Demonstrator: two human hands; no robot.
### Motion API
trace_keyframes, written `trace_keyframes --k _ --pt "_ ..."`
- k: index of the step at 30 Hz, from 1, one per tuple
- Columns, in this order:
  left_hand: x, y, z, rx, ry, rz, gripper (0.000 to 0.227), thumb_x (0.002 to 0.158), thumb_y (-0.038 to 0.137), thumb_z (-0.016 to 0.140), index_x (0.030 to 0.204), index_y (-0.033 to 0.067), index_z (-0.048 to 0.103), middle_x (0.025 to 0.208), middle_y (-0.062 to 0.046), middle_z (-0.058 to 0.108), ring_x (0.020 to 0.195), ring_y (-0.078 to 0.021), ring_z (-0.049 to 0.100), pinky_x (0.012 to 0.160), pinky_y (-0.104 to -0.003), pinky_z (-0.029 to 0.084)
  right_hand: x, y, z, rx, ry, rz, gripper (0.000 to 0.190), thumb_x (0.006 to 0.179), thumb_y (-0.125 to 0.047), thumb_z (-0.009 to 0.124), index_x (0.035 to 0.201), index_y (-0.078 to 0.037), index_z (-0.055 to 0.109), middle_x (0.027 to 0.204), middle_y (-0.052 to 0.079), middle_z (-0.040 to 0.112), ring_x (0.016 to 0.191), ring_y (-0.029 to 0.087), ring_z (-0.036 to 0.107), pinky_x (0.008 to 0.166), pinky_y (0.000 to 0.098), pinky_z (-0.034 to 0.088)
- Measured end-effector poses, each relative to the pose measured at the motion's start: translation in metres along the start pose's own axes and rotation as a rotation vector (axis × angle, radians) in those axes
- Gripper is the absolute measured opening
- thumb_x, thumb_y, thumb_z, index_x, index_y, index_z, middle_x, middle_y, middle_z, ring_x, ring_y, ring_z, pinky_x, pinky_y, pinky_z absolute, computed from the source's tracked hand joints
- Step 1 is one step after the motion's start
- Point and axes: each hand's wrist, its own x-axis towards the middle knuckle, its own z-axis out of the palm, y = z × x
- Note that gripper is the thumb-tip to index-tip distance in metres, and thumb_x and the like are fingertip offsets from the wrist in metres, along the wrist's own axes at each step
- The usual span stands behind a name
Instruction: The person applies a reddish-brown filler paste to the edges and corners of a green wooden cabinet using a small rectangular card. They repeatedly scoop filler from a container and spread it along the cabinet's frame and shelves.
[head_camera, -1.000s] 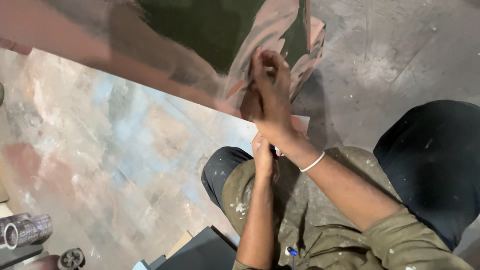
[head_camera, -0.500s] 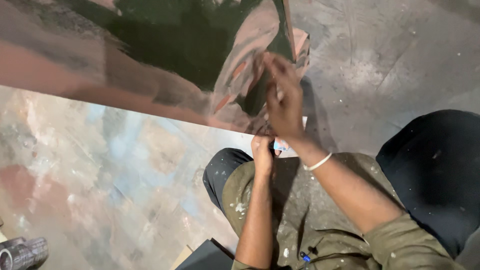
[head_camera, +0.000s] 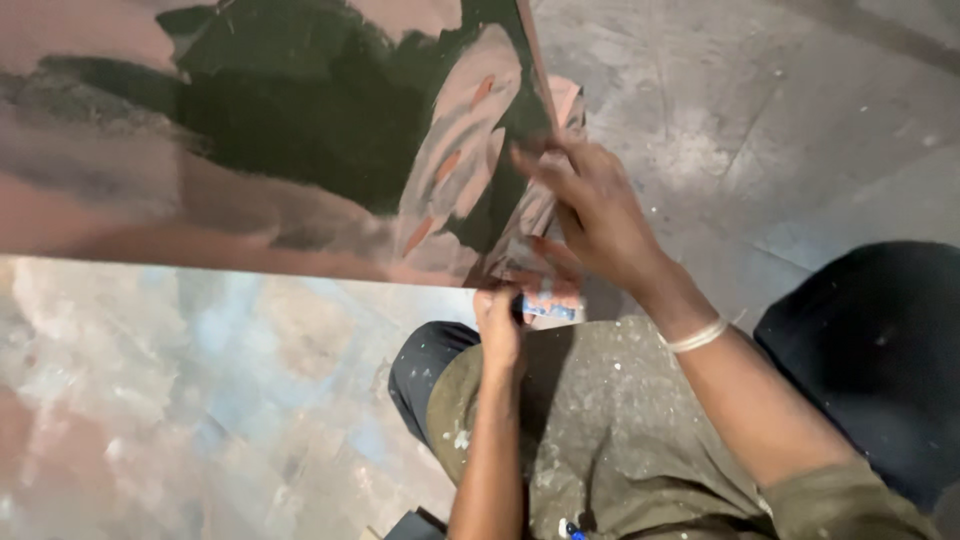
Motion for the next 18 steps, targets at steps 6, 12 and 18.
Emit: trace_keyframes --k 6,12,18 --pt "0.039 0.023 0.010 0.035 -0.001 -0.142 0.027 0.092 0.007 0.058 0.116 0.0012 0.069 0.073 0.000 0.060 0.049 -0.0049 0.045 0.041 -0.021 0.032 -0.049 -0.002 -0.015 -0.365 -0.141 0.112 0.070 0.074 0.017 0.058 0.129 -0.024 0.074 0.147 0.011 0.056 0.138 0.036 0.048 0.110 0.0492 0.038" --pt "0.076 0.035 0.029 0.192 -0.073 -0.214 0.037 0.100 0.020 0.058 0.135 0.0077 0.057 0.092 0.003 0.062 0.064 -0.0018 0.053 0.046 -0.019 0.043 -0.082 0.042 0.010 -0.056 0.035 0.102 0.058 0.090 0.017 0.056 0.123 -0.026 0.074 0.153 0.007 0.057 0.143 0.029 0.050 0.120 0.0445 0.042" --pt "0.095 0.065 0.051 0.280 -0.307 -0.049 0.046 0.108 0.015 0.053 0.152 0.0019 0.050 0.107 0.000 0.066 0.078 -0.0022 0.057 0.060 -0.019 0.050 -0.097 0.107 0.080 0.719 0.584 0.568 0.027 0.108 0.002 0.060 0.130 -0.009 0.070 0.126 0.004 0.072 0.113 0.017 0.067 0.103 0.0329 0.056"
